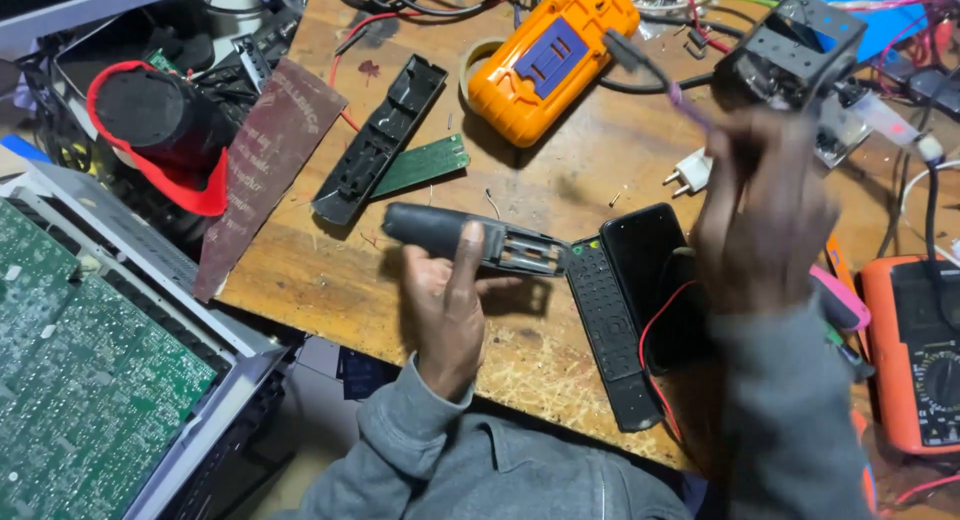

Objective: Assembling a television remote control by placing the circuit board and keypad into the plastic housing and snapping it shut.

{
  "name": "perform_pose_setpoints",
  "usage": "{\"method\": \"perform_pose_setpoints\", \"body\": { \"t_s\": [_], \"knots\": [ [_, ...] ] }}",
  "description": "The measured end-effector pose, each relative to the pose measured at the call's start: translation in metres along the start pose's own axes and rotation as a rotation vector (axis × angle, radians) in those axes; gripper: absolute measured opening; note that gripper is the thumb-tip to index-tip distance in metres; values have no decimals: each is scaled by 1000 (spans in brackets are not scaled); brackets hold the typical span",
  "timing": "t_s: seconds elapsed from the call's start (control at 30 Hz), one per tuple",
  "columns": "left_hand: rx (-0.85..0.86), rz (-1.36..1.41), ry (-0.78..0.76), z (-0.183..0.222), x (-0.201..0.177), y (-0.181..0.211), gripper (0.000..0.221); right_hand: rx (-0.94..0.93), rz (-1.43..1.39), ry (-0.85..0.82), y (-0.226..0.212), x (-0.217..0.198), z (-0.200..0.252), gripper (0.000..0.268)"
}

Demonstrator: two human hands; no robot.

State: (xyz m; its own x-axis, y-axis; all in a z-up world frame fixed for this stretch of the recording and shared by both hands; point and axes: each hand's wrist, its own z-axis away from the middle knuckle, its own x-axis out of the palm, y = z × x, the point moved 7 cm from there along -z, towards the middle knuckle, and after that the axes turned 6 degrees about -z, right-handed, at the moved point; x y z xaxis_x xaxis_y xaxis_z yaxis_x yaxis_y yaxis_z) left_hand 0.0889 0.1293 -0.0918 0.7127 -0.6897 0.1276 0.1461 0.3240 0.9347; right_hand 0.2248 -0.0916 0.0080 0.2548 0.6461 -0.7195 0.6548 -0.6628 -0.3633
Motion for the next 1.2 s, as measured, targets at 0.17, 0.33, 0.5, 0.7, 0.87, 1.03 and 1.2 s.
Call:
{"method": "perform_pose_setpoints", "body": {
  "t_s": [0.17,0.33,0.5,0.7,0.87,1.03,1.2],
  "knots": [
    [254,156,154,7,6,25,61,87,-191,32,-91,-6,68,18],
    [327,167,117,18,8,7,67,43,-314,-23,-120,4,109,24],
    [267,212,177,19,23,26,62,-39,-184,10,-130,-3,107,28],
    [278,168,165,27,14,31,62,32,-227,19,-124,11,126,25],
    [402,126,122,25,7,34,51,-67,-217,98,-122,-3,113,25],
    [294,110,53,26,11,30,58,-88,-255,88,-123,8,133,25],
    [190,261,208,24,13,20,54,-23,-253,117,-117,2,126,26]
  ]
}}
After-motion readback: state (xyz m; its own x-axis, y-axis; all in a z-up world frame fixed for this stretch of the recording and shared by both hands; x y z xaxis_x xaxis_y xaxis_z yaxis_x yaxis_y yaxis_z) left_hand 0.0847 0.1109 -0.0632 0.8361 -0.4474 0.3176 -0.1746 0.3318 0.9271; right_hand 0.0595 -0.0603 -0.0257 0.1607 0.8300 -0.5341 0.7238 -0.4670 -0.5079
